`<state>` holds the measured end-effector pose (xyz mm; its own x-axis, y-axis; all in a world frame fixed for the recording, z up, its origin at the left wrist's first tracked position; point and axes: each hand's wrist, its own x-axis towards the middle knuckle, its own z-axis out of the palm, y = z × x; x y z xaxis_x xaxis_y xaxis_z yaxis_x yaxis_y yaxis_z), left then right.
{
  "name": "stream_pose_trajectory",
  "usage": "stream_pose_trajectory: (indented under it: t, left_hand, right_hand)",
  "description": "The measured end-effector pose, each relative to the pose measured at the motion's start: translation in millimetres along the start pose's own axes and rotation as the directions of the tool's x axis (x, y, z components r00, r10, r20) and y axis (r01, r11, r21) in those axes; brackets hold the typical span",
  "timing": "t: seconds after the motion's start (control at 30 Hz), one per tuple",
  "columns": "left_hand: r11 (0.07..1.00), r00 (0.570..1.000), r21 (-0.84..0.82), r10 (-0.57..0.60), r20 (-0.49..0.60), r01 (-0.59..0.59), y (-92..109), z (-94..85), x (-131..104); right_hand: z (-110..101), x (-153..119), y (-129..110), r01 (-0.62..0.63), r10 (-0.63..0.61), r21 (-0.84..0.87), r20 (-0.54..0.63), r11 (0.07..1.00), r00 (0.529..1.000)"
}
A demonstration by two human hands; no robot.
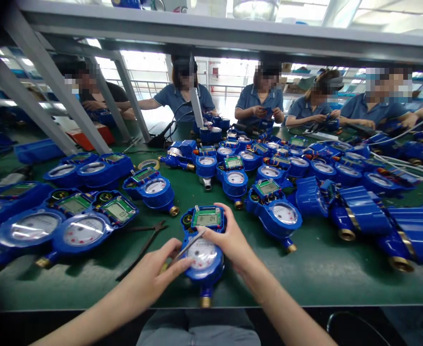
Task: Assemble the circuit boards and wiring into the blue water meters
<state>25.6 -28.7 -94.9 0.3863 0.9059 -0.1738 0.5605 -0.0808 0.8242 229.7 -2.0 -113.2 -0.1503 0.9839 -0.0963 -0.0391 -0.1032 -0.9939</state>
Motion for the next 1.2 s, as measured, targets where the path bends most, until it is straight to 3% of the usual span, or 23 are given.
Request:
stream_pose_trajectory:
  t: [0.07,0.13,0.23,0.33,0.4,0.5,0.63,0.7,0.83,1.03,1.2]
  left_hand:
    - [0.992,1.000,-0.129,-0.002,0.026,0.005,2.3,-4.0,3.6]
    - [0.975,0.995,-0.221,-0.009,-0.100,-0.014,-1.7,-13.9,10.6]
    - [0.979,0.922,-0.192,-0.019,-0.386,-0.061,-20.0,-26.2,23.1]
    - [0.994,0.861,-0.080,0.029,-0.508,-0.081,-44.0,-24.2,30.1]
    - [0.994,0.860,-0.027,0.077,-0.504,-0.104,-57.5,-17.2,29.1]
    - [0.993,0.893,0.001,0.108,-0.437,-0.119,-70.6,-10.6,21.0]
    - [0.996,0.930,-0.045,0.051,-0.364,-0.073,-75.4,-20.0,10.0]
    - [0.992,0.925,-0.106,0.017,-0.379,-0.061,-74.6,-26.0,7.8]
    - [0.975,0.877,-0.213,-0.041,-0.479,-0.071,-74.3,-22.9,10.2]
    - [0.999,0.943,-0.041,-0.037,-0.331,0.025,-73.3,-11.7,14.0]
    - [0.999,0.970,0.050,0.006,-0.244,0.007,-69.2,-38.5,0.1]
  right_hand:
    - [-22.3,18.5,-15.4,-0.070,0.064,0.021,0.219,0.997,0.974]
    - [-39.7,30.3,-24.6,-0.106,0.103,-0.010,0.350,0.994,0.931]
    - [-53.1,38.7,-27.9,-0.122,0.125,-0.034,0.405,0.992,0.906]
    - [-56.2,41.1,-29.0,-0.137,0.142,-0.042,0.425,0.990,0.894]
    - [-56.4,41.1,-33.1,-0.135,0.159,-0.085,0.444,0.987,0.882]
    - [-56.9,38.4,-44.9,-0.073,0.174,-0.229,0.458,0.971,0.872]
    - [-55.0,29.5,-61.7,0.094,0.138,-0.526,0.385,0.846,0.913]
    - [-50.8,23.6,-66.3,0.183,0.067,-0.638,0.346,0.749,0.936]
    - [-36.2,11.7,-65.7,0.312,-0.047,-0.719,0.363,0.621,0.931]
    - [-17.8,-0.3,-58.6,0.271,0.017,-0.807,0.328,0.525,0.944]
    - [-14.6,-1.9,-54.5,0.259,0.022,-0.822,0.313,0.507,0.949]
